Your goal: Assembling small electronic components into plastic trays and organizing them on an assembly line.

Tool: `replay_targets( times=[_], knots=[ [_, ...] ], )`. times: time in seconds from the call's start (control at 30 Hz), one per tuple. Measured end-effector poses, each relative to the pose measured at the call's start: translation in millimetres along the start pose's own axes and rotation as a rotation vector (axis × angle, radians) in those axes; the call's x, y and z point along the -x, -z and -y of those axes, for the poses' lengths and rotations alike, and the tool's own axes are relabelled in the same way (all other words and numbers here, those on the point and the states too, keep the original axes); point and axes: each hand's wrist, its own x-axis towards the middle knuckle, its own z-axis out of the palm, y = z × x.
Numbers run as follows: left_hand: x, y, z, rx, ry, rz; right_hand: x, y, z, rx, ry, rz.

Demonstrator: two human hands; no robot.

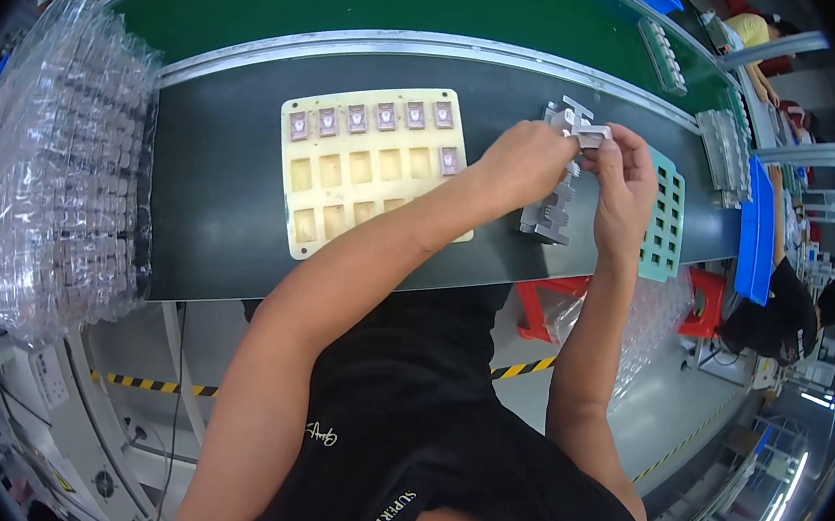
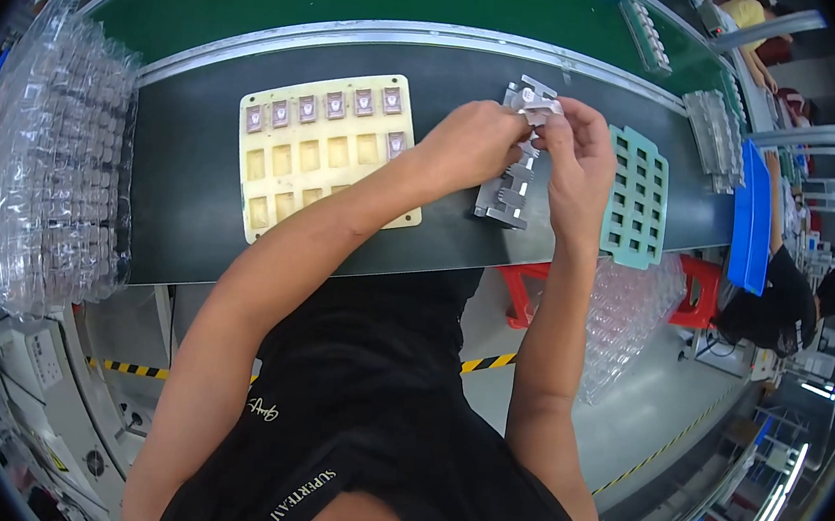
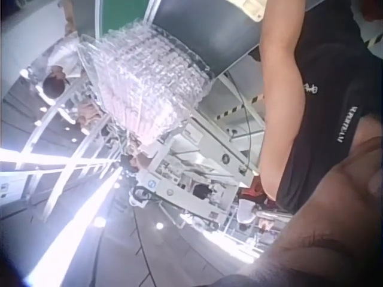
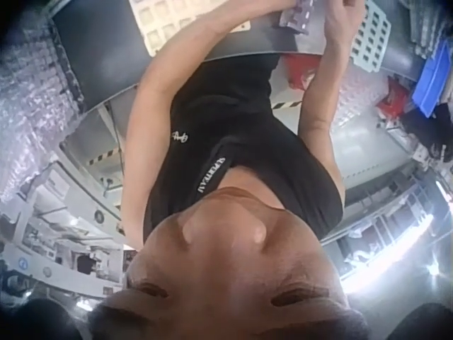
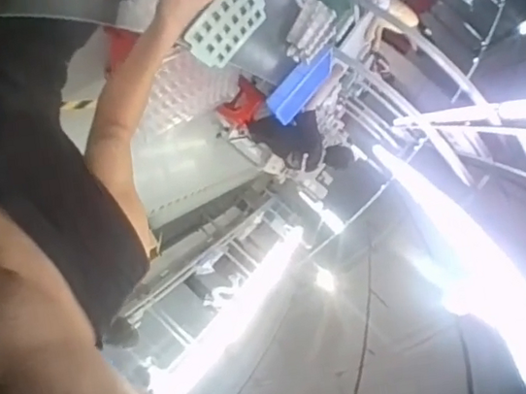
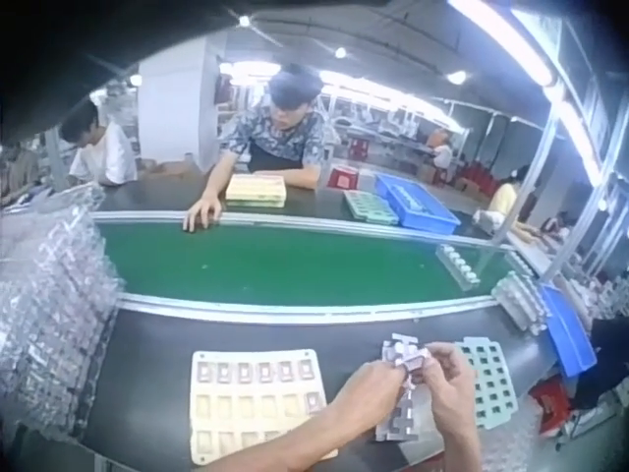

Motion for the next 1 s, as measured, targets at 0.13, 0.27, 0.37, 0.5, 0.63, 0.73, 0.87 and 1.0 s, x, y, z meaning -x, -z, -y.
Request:
replay_targets(
  times=[0.13,0.27,0.37,0.5,0.63,0.73,0.87,1.0],
  knots=[
    [3,8,1,-0.041,-0.042,-0.026,5,1,2,0.011,0.067,-0.085],
    [25,44,-2,-0.012,-0.018,-0.128,17,-3,7,0.107,0.106,-0.101],
    [70,107,8,0.019,0.095,-0.138,28,-43,26,0.380,0.091,0.040],
    [107,160,13,0.008,0.430,0.099,35,-96,23,0.567,0.356,0.325],
    [117,153,22,-0.014,0.322,0.049,31,-127,6,0.738,0.538,0.394],
    [122,145,25,-0.013,0.288,-0.010,26,-132,9,0.844,0.559,0.412],
    [127,143,24,-0.068,0.242,-0.035,25,-129,11,0.881,0.423,0.389],
    [129,133,30,-0.097,0.209,-0.063,31,-136,9,0.846,0.332,0.298]
  ],
)
